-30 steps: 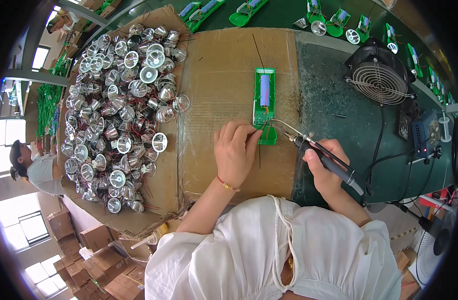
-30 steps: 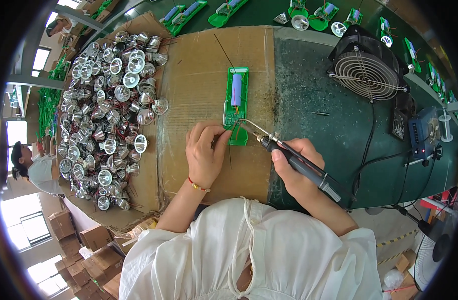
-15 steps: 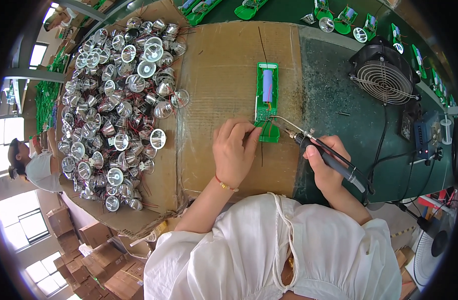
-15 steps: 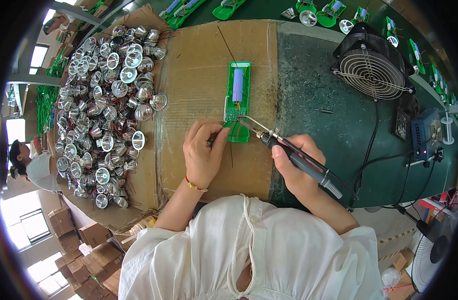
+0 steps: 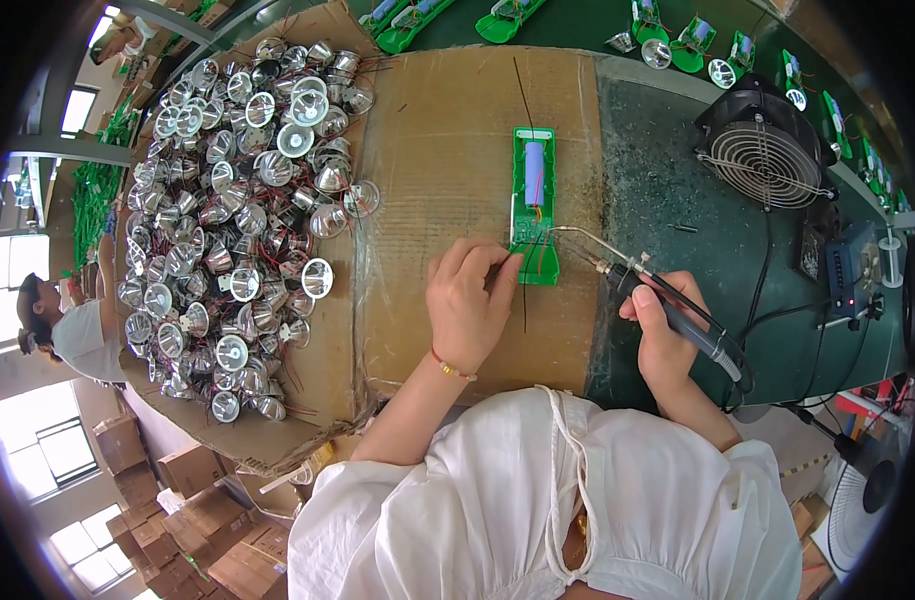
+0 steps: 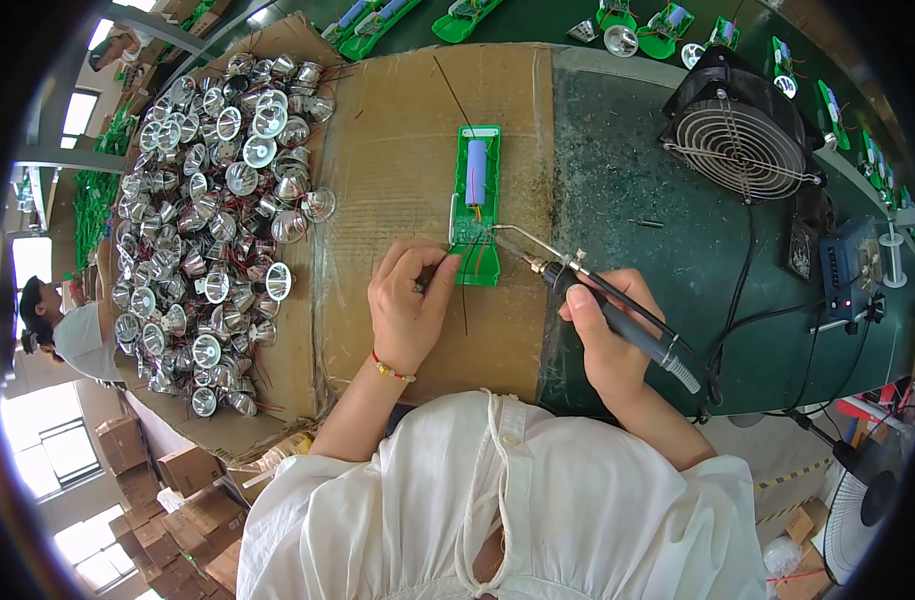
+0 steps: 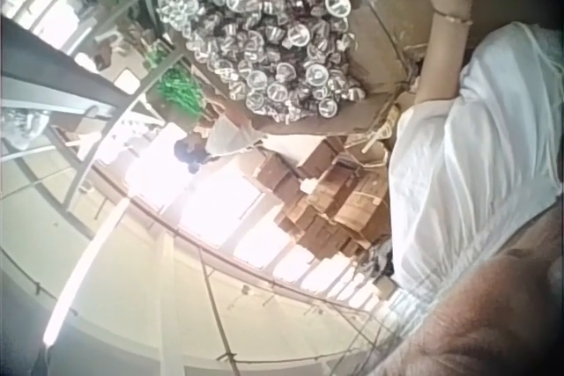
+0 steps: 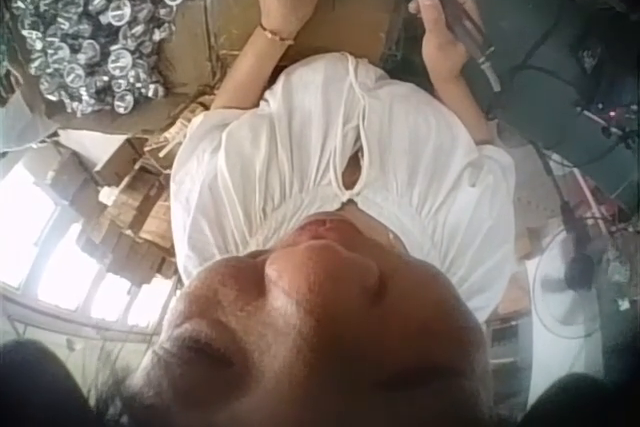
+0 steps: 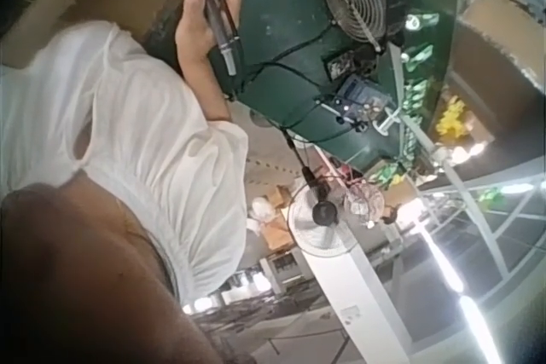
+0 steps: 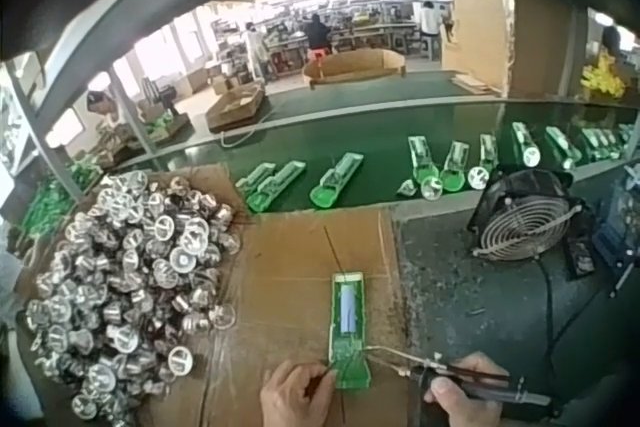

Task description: Soldering wires and components onto green circuit boards in an assembly line.

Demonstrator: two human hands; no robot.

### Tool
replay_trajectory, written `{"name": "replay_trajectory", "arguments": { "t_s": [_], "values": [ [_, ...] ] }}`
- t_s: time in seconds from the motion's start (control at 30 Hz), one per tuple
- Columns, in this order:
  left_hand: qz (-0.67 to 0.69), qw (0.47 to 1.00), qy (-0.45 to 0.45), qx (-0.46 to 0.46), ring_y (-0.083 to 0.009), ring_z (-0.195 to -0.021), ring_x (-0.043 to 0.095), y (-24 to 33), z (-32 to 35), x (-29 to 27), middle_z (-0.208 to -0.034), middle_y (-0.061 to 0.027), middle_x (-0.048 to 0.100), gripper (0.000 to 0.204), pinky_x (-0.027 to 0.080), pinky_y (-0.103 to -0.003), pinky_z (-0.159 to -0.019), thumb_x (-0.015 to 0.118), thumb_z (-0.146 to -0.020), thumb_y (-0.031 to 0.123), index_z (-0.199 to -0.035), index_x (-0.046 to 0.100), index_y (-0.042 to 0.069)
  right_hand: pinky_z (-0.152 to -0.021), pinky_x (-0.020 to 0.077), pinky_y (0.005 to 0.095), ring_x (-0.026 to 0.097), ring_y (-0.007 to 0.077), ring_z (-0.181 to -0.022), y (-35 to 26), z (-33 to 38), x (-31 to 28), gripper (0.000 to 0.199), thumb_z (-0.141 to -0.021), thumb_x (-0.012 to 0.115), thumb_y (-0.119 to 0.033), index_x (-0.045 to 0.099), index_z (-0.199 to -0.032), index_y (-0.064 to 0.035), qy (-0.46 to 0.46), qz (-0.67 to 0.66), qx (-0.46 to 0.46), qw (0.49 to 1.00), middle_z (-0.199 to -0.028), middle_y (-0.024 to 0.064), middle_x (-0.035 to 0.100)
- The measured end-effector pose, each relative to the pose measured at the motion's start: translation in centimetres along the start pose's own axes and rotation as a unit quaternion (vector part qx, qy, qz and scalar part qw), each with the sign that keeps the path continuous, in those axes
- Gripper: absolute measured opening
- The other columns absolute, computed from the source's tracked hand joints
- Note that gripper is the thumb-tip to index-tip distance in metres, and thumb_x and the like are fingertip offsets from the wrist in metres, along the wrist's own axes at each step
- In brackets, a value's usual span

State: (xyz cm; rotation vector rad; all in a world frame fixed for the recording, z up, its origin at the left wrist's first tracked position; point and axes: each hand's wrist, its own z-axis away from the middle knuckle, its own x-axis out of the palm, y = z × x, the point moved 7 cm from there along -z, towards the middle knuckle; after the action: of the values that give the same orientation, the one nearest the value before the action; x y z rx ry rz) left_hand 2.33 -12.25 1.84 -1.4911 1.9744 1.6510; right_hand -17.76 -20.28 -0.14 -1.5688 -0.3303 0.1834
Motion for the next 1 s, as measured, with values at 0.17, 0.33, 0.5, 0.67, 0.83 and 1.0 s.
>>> {"name": "replay_trajectory", "arguments": {
  "t_s": [0.17, 0.33, 0.5, 0.67, 0.83, 1.0],
  "values": [
    [0.001, 1.000, 0.000, -0.001, -0.0221, -0.064, 0.055, -0.2, 0.0, 0.1, -0.078, -0.0080, 0.060, 0.009, 0.042, -0.031, -0.065, 0.067, -0.074, 0.007, -0.074, 0.059, 0.002, -0.056, 0.0463, 0.0220, 0.058, 0.0100, -0.060, 0.2, 0.0, 0.4, 0.015, -0.081, 0.063, -0.008, 0.052, -0.085, 0.0013, -0.007, 0.004, -0.012, 1.000, -0.069, 0.0079, 0.061],
    [0.002, 1.000, 0.003, -0.001, -0.0220, -0.063, 0.055, 0.1, -0.1, 0.0, -0.079, -0.0082, 0.060, 0.009, 0.043, -0.031, -0.064, 0.067, -0.075, 0.006, -0.075, 0.059, 0.002, -0.057, 0.0458, 0.0229, 0.056, 0.0106, -0.060, 0.1, -0.1, 1.3, 0.012, -0.082, 0.060, -0.007, 0.052, -0.087, 0.0008, -0.054, 0.061, -0.018, 0.996, -0.068, 0.0078, 0.059],
    [0.003, 1.000, -0.001, -0.007, -0.0219, -0.063, 0.055, 0.0, -0.1, 0.2, -0.079, -0.0084, 0.061, 0.009, 0.043, -0.031, -0.064, 0.067, -0.075, 0.006, -0.074, 0.059, 0.002, -0.055, 0.0455, 0.0216, 0.057, 0.0092, -0.060, 0.1, -0.2, 1.1, 0.015, -0.081, 0.064, -0.010, 0.053, -0.083, 0.0011, -0.026, 0.035, -0.021, 0.999, -0.067, 0.0079, 0.061],
    [0.005, 1.000, 0.009, -0.013, -0.0213, -0.066, 0.055, -0.3, 0.1, 0.2, -0.076, -0.0046, 0.060, 0.010, 0.038, -0.033, -0.064, 0.068, -0.073, 0.008, -0.073, 0.058, 0.006, -0.057, 0.0466, 0.0227, 0.058, 0.0106, -0.061, 0.1, 0.0, 0.4, 0.015, -0.082, 0.062, -0.008, 0.052, -0.088, 0.0017, -0.001, -0.018, -0.010, 1.000, -0.070, 0.0091, 0.061],
    [0.011, 1.000, 0.001, -0.020, -0.0215, -0.066, 0.055, -0.3, 0.0, 0.2, -0.076, -0.0049, 0.060, 0.010, 0.038, -0.033, -0.064, 0.067, -0.074, 0.009, -0.073, 0.058, 0.006, -0.056, 0.0465, 0.0229, 0.056, 0.0118, -0.060, 0.3, 0.1, 0.3, 0.012, -0.083, 0.059, -0.008, 0.053, -0.088, 0.0006, -0.006, 0.000, -0.005, 1.000, -0.070, 0.0072, 0.057],
    [0.014, 1.000, 0.001, -0.019, -0.0223, -0.066, 0.056, -0.4, 0.0, 0.2, -0.076, -0.0053, 0.060, 0.010, 0.039, -0.033, -0.063, 0.068, -0.073, 0.009, -0.072, 0.058, 0.006, -0.057, 0.0466, 0.0227, 0.056, 0.0117, -0.060, 0.2, 0.2, 0.5, 0.012, -0.083, 0.059, -0.008, 0.053, -0.088, 0.0006, -0.008, -0.005, -0.002, 1.000, -0.071, 0.0073, 0.057]
  ]
}}
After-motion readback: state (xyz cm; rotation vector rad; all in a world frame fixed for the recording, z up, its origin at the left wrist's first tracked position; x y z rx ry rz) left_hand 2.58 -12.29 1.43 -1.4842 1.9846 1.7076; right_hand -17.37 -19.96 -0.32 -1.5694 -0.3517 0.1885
